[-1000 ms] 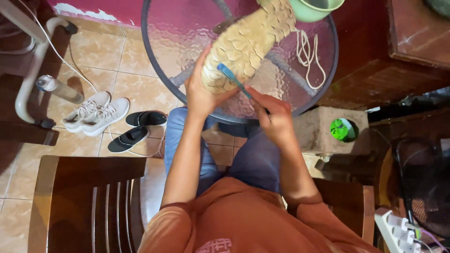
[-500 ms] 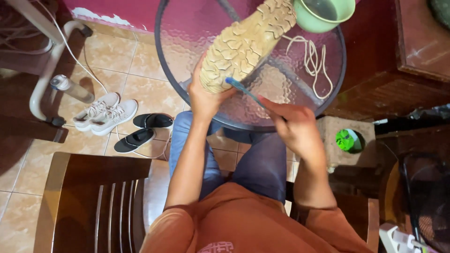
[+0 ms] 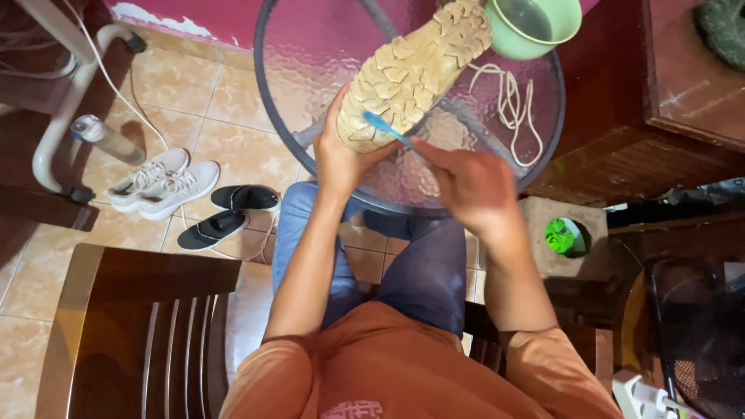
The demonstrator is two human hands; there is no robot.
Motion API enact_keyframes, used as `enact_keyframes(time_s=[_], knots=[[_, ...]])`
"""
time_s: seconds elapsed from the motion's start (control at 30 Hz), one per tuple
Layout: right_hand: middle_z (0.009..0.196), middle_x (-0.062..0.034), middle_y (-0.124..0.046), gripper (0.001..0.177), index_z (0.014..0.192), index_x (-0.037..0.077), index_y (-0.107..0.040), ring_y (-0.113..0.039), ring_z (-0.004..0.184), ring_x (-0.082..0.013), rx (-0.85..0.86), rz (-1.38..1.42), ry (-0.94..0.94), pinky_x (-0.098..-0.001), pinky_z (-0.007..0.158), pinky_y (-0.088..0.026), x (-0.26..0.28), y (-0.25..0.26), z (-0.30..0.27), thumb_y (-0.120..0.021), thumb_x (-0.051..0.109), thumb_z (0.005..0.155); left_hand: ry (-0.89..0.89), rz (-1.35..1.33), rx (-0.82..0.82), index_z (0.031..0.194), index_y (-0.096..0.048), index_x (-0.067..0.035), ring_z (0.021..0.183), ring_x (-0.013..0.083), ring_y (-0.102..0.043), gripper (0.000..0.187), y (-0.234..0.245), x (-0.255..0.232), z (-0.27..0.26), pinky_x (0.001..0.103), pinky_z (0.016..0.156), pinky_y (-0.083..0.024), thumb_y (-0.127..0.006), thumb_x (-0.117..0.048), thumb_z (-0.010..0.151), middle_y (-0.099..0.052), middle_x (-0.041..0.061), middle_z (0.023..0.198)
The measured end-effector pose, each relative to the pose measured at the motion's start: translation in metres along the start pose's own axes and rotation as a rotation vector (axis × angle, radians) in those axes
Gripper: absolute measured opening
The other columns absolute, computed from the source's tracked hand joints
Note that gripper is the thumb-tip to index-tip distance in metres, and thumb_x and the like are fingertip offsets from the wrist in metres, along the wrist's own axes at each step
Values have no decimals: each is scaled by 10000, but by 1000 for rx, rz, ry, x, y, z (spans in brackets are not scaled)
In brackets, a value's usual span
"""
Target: Cleaning the sole of a boot using a toothbrush and a bowl of cleaning solution.
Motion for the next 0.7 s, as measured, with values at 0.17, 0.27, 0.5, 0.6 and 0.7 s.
enact_keyframes(time_s=[0.17, 0.27, 0.5, 0.6, 0.7], knots=[[950, -109, -783, 307, 1240, 270, -763, -719, 906, -391, 66, 81, 59, -538, 764, -561, 0, 9, 12, -630, 217, 968, 2, 4, -15, 1426, -578, -256, 1180, 335, -670, 1153, 3, 17, 5, 434, 1024, -578, -1084, -271, 390, -747, 131, 1211], [948, -143, -785, 290, 1216, 224, -784, -708, 911, -434, 108, 28, 82, -575, 770, -544, -9, 35, 20, -654, 201, 957, -3, 3, -23, 1424, -583, -226, 1179, 346, -669, 1169, 4, 12, 9, 444, 1023, -574, -1088, -291, 372, -745, 148, 1210], [718, -32, -731, 412, 849, 285, -793, -725, 772, -373, 24, -380, 184, -478, 719, -567, -48, 47, 77, -630, 614, 1036, -38, 8, -38, 1421, -591, -234, 1156, 329, -686, 1174, 3, 11, 7, 427, 984, -594, -1095, -327, 365, -762, 128, 1174], [563, -88, -626, 549, 726, 194, -752, -620, 599, -328, 96, -405, 323, -440, 524, -350, -22, 37, 107, -660, 634, 1042, -201, 50, 26, 1446, -491, -121, 1178, 126, -700, 1088, 4, 11, 3, 291, 993, -578, -1047, -357, 541, -736, 72, 1275], [529, 44, -644, 482, 918, 213, -839, -532, 466, -131, 229, -336, 353, -293, 483, -339, -21, 39, 133, -657, 656, 976, -197, 89, 31, 1439, -507, -147, 1179, 142, -705, 1067, 5, 11, 3, 305, 981, -581, -1031, -414, 548, -737, 65, 1278]])
Point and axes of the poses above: each hand's wrist, its own z-axis towards the middle knuckle, its own y-axis out of the back of the hand, x = y × z, the point moved 4 cm from there along z, towards the middle knuckle
